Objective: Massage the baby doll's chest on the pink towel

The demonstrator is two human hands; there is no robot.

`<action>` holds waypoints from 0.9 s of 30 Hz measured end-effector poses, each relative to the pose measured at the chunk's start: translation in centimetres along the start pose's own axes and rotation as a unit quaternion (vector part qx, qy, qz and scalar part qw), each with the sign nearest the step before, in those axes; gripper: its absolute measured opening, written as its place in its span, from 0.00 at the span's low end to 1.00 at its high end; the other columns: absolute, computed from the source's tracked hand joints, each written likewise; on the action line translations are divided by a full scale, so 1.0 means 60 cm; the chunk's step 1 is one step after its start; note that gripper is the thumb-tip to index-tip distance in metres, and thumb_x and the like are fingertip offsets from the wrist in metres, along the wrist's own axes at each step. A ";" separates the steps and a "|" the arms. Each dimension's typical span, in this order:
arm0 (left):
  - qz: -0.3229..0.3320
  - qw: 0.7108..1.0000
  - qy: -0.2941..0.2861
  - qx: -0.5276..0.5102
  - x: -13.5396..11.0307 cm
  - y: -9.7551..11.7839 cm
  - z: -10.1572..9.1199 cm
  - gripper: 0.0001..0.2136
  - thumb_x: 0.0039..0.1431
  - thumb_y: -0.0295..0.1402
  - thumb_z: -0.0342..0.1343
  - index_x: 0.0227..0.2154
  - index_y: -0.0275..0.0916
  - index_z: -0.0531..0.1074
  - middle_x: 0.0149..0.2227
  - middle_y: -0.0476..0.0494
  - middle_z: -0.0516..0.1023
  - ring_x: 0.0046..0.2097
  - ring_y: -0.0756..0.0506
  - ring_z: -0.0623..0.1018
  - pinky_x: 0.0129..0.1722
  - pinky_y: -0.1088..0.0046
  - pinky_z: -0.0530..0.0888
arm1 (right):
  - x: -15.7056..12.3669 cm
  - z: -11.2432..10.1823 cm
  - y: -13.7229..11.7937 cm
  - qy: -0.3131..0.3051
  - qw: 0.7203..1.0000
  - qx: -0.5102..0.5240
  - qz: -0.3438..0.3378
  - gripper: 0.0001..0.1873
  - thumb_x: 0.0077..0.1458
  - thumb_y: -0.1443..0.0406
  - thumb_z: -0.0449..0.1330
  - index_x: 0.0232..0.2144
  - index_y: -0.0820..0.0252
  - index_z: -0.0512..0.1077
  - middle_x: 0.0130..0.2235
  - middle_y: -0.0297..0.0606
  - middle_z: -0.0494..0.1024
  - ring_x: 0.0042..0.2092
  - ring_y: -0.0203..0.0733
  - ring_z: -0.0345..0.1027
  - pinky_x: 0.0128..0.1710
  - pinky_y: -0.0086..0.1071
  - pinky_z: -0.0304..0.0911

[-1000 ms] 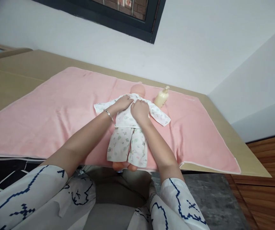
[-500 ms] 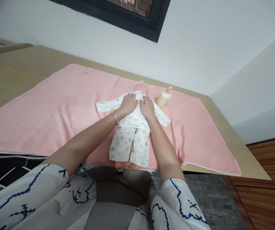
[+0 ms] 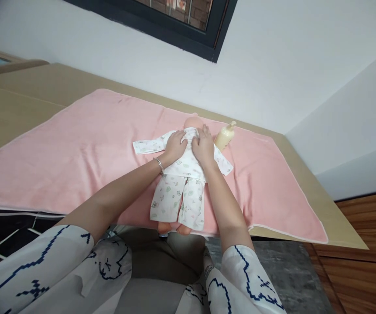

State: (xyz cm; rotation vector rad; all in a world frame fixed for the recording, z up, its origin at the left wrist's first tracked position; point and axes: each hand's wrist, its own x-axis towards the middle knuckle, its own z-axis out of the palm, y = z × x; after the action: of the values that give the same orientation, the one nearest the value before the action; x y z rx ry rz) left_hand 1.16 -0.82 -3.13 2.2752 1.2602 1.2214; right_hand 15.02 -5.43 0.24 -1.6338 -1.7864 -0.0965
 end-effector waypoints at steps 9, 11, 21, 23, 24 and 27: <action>-0.002 1.000 0.004 -0.019 0.000 -0.006 0.003 0.18 0.63 0.27 0.48 0.53 0.34 0.75 0.58 0.36 0.77 0.64 0.37 0.70 0.68 0.56 0.63 | -0.002 0.007 -0.007 0.003 0.998 0.068 0.014 0.25 0.60 0.63 0.52 0.58 0.63 0.71 0.68 0.47 0.64 0.70 0.53 0.54 0.71 0.53 0.49; 0.000 1.000 0.006 -0.022 0.000 -0.007 0.003 0.19 0.63 0.27 0.49 0.54 0.33 0.74 0.58 0.35 0.77 0.64 0.38 0.70 0.68 0.57 0.63 | -0.003 0.007 -0.010 0.020 0.997 0.069 0.017 0.26 0.60 0.64 0.52 0.60 0.62 0.70 0.69 0.46 0.62 0.72 0.52 0.51 0.71 0.53 0.47; -0.007 0.999 0.008 -0.034 0.001 -0.010 0.004 0.18 0.63 0.28 0.49 0.53 0.34 0.75 0.57 0.36 0.77 0.61 0.38 0.73 0.68 0.56 0.64 | -0.009 0.000 -0.031 -0.010 0.996 0.074 0.043 0.25 0.59 0.67 0.52 0.57 0.65 0.72 0.67 0.48 0.66 0.71 0.51 0.53 0.71 0.49 0.49; -0.007 0.999 0.007 -0.033 0.000 -0.008 0.002 0.18 0.63 0.28 0.49 0.53 0.34 0.75 0.57 0.36 0.77 0.61 0.38 0.73 0.67 0.56 0.64 | -0.009 0.002 -0.033 -0.011 0.998 0.058 0.032 0.22 0.60 0.68 0.51 0.54 0.64 0.74 0.64 0.49 0.70 0.69 0.52 0.58 0.70 0.50 0.52; -0.008 0.999 0.006 -0.033 0.000 -0.008 0.000 0.18 0.63 0.28 0.49 0.53 0.34 0.75 0.57 0.36 0.77 0.61 0.38 0.73 0.67 0.56 0.64 | -0.008 0.003 -0.034 -0.022 0.998 0.046 0.022 0.21 0.60 0.68 0.51 0.51 0.64 0.75 0.61 0.51 0.73 0.66 0.53 0.61 0.68 0.51 0.55; -0.011 0.999 0.005 -0.035 -0.002 -0.005 -0.004 0.17 0.63 0.27 0.50 0.53 0.33 0.75 0.57 0.35 0.77 0.62 0.38 0.72 0.67 0.58 0.64 | -0.004 -0.013 -0.051 -0.060 0.998 0.024 0.004 0.17 0.59 0.68 0.51 0.44 0.63 0.78 0.50 0.49 0.81 0.56 0.54 0.72 0.60 0.49 0.64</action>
State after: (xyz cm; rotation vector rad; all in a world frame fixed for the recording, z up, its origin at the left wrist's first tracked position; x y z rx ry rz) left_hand 0.78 -0.76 -3.19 2.2027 1.2238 1.2513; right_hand 12.63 -6.64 1.88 -1.6423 -1.8563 0.0490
